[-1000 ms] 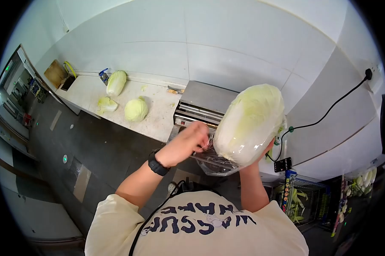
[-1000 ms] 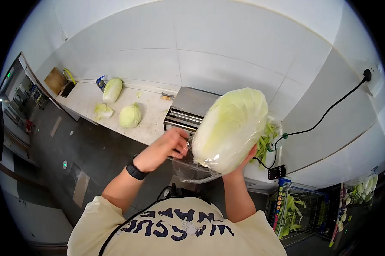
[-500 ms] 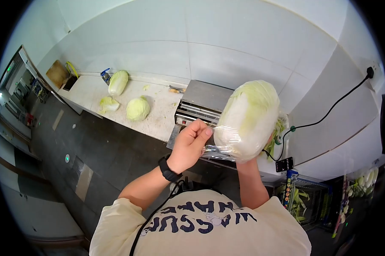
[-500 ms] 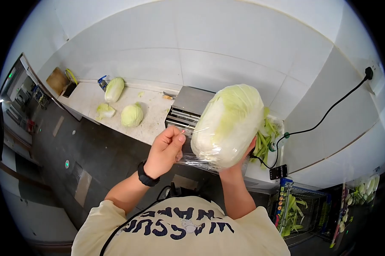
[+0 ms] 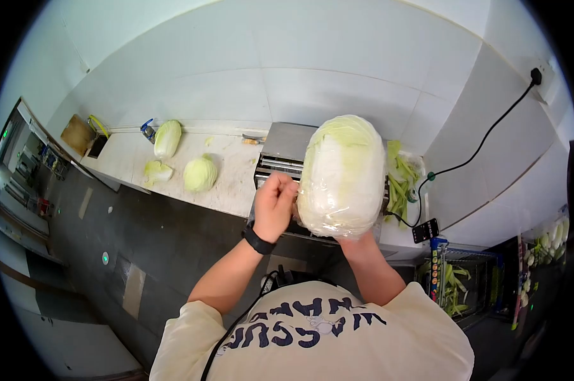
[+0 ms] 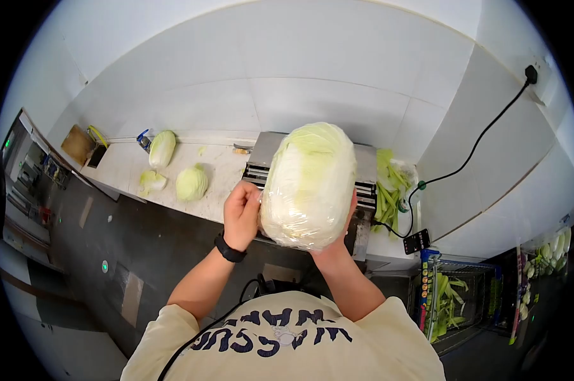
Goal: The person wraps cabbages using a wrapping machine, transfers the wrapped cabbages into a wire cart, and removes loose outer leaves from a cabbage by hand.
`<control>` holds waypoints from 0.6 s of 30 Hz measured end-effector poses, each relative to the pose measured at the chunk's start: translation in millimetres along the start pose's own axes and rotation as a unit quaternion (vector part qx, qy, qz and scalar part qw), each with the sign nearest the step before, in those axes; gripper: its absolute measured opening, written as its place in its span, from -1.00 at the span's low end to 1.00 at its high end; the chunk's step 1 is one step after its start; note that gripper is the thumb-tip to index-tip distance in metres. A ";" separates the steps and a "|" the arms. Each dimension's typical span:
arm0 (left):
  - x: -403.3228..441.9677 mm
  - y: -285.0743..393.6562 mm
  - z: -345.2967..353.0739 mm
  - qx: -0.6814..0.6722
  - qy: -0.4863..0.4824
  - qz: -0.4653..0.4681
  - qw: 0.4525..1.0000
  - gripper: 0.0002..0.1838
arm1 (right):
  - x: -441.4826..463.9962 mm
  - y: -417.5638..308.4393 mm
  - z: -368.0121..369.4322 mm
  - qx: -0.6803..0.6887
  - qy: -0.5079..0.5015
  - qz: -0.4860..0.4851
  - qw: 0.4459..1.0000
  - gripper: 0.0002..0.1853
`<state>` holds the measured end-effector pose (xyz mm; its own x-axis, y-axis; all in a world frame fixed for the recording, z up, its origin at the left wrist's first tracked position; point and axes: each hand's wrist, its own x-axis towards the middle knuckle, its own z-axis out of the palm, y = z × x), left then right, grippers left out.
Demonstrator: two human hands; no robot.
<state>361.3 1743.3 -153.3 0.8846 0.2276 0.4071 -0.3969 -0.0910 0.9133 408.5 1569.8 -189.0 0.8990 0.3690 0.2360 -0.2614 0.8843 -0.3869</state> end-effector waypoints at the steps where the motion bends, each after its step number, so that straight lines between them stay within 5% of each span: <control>1: 7.1 -5.1 -4.1 0.032 0.039 -0.070 0.996 -0.89 | -1.0 0.6 4.5 0.012 -0.005 0.002 1.000 -0.19; 3: 9.8 1.5 -15.9 0.132 0.203 0.114 0.963 -0.91 | 1.1 2.8 12.8 0.063 -0.006 0.006 0.998 -0.19; 5: -9.6 51.7 -9.7 0.310 0.101 0.347 0.879 -0.80 | 3.3 1.4 20.4 0.099 0.013 -0.001 0.995 -0.19; 7: -26.8 76.2 1.4 0.453 -0.063 0.564 0.688 -0.62 | 0.4 -0.3 28.9 0.087 0.041 0.000 0.995 -0.18; 11: -27.2 33.7 18.8 0.558 -0.137 0.541 0.614 -0.43 | -2.0 3.2 40.3 0.052 0.132 -0.015 0.990 -0.13; 18: -31.6 -16.2 18.6 0.494 0.015 0.486 0.721 -0.18 | -4.1 5.9 45.0 0.101 0.096 -0.019 0.990 -0.17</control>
<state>344.4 1719.6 -180.8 0.2944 -0.3902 0.8724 -0.4447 -0.8639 -0.2364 387.5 1586.4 -152.1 0.9549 0.2895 0.0656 -0.2729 0.9431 -0.1902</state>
